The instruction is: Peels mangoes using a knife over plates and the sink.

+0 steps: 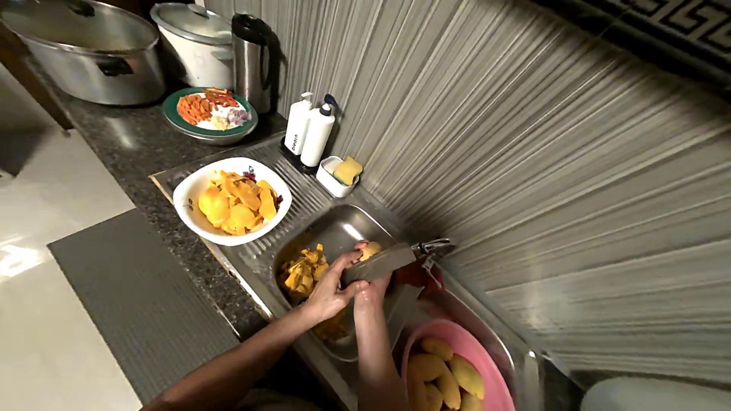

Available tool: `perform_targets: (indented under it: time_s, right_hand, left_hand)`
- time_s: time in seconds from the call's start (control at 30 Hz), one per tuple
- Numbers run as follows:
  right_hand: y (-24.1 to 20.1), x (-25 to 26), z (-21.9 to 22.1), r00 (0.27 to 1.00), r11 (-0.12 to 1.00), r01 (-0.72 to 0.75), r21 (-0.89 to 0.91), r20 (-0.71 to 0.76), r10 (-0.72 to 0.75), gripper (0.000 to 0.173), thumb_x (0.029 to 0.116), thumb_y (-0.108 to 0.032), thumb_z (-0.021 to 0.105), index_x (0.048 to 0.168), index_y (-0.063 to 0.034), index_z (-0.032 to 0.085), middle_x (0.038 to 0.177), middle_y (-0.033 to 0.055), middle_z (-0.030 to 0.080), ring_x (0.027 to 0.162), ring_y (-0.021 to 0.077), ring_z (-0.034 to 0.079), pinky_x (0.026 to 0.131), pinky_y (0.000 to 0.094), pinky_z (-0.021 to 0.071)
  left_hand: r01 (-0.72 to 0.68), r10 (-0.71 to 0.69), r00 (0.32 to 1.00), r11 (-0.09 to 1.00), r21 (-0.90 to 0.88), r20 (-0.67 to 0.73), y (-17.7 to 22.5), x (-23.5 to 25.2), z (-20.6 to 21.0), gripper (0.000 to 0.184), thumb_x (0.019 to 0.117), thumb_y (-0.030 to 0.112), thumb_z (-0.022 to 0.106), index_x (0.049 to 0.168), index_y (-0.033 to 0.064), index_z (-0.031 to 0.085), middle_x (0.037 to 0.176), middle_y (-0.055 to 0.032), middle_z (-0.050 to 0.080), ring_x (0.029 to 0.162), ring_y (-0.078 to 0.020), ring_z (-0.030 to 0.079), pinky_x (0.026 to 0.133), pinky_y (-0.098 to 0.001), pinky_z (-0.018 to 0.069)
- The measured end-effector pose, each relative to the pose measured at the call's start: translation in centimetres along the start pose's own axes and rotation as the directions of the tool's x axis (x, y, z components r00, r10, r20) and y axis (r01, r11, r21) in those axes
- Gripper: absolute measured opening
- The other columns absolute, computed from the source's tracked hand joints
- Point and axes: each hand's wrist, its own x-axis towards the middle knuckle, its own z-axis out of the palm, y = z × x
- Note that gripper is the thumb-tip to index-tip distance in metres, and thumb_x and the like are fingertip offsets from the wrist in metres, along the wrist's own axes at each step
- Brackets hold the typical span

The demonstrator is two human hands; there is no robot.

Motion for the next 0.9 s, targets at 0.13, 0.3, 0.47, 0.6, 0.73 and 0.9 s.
perform_targets:
  time_s: [0.13,0.3,0.47,0.6,0.73,0.9]
  right_hand:
    - [-0.4,0.6,-0.3,0.997,0.995,0.041,0.087,0.065,-0.047,0.059,0.0993,-0.062,0.03,0.108,-0.0112,0.059,0.091,0.0064,0.068,0.078,0.0169,0.07,0.062,0.0314,0.0593]
    - [-1.3,0.7,-0.4,0.967,0.97,0.242,0.021,0.077,-0.243,0.034,0.1031,-0.042,0.038,0.123,-0.0182,0.051,0.099,0.0064,0.066,0.085,0.0186,0.07,0.071,0.035,0.0602]
    - [-2.2,0.9,-1.1,0.923,0.934,0.356,-0.004,0.157,-0.351,0.033,0.0986,-0.034,0.042,0.126,-0.017,0.05,0.107,0.0066,0.067,0.096,0.0202,0.069,0.079,0.0402,0.0606]
    - [-4.1,-0.2,-0.4,0.991,0.99,0.116,-0.082,0.073,-0.11,0.046,0.1042,-0.053,0.032,0.123,-0.0175,0.054,0.11,0.0052,0.068,0.103,0.0211,0.068,0.083,0.0459,0.0587]
    - [-4.7,1.4,-0.4,0.996,0.993,-0.069,-0.095,0.045,0.074,0.061,0.1019,-0.062,0.036,0.101,-0.0047,0.057,0.082,0.0104,0.068,0.071,0.0217,0.071,0.062,0.0342,0.0611]
    - [-3.0,0.7,0.3,0.992,0.996,0.078,-0.036,0.1,-0.074,0.044,0.1086,-0.044,0.036,0.103,-0.0064,0.058,0.086,0.0091,0.067,0.077,0.0196,0.071,0.067,0.0325,0.0618]
  left_hand:
    - [0.028,-0.03,0.999,0.994,-0.11,-0.024,0.1,0.6,0.7,0.056,0.0958,0.026,0.07,0.143,0.003,0.05,0.12,-0.009,0.064,0.104,-0.0123,0.064,0.091,-0.029,0.055]
    - [0.208,-0.228,0.974,0.901,-0.38,-0.008,1.1,0.9,2.1,0.05,0.0975,0.022,0.067,0.142,0.0078,0.049,0.089,-0.0041,0.059,0.06,-0.0127,0.057,0.049,-0.026,0.0505]
    - [0.253,-0.283,0.959,0.867,-0.43,-0.007,2.4,1.6,2.6,0.05,0.0978,0.02,0.068,0.141,0.0071,0.048,0.091,-0.0041,0.061,0.061,-0.011,0.057,0.051,-0.0244,0.0498]
    - [-0.007,-0.002,0.998,0.987,0.161,0.056,1.0,2.1,0.2,0.06,0.0977,0.04,0.068,0.145,0.0068,0.052,0.137,-0.0112,0.061,0.121,-0.0142,0.061,0.103,-0.0333,0.0521]
    - [-0.106,0.016,0.977,0.902,0.418,0.214,-0.1,1.4,-0.9,0.06,0.0982,0.053,0.062,0.15,0.0253,0.05,0.121,-0.0122,0.063,0.101,-0.0246,0.067,0.081,-0.0478,0.0584]
    - [-0.028,0.006,0.991,0.986,0.164,0.132,0.2,1.4,-0.5,0.061,0.0961,0.042,0.07,0.149,0.0172,0.052,0.14,-0.0084,0.06,0.123,-0.0137,0.06,0.104,-0.034,0.0509]
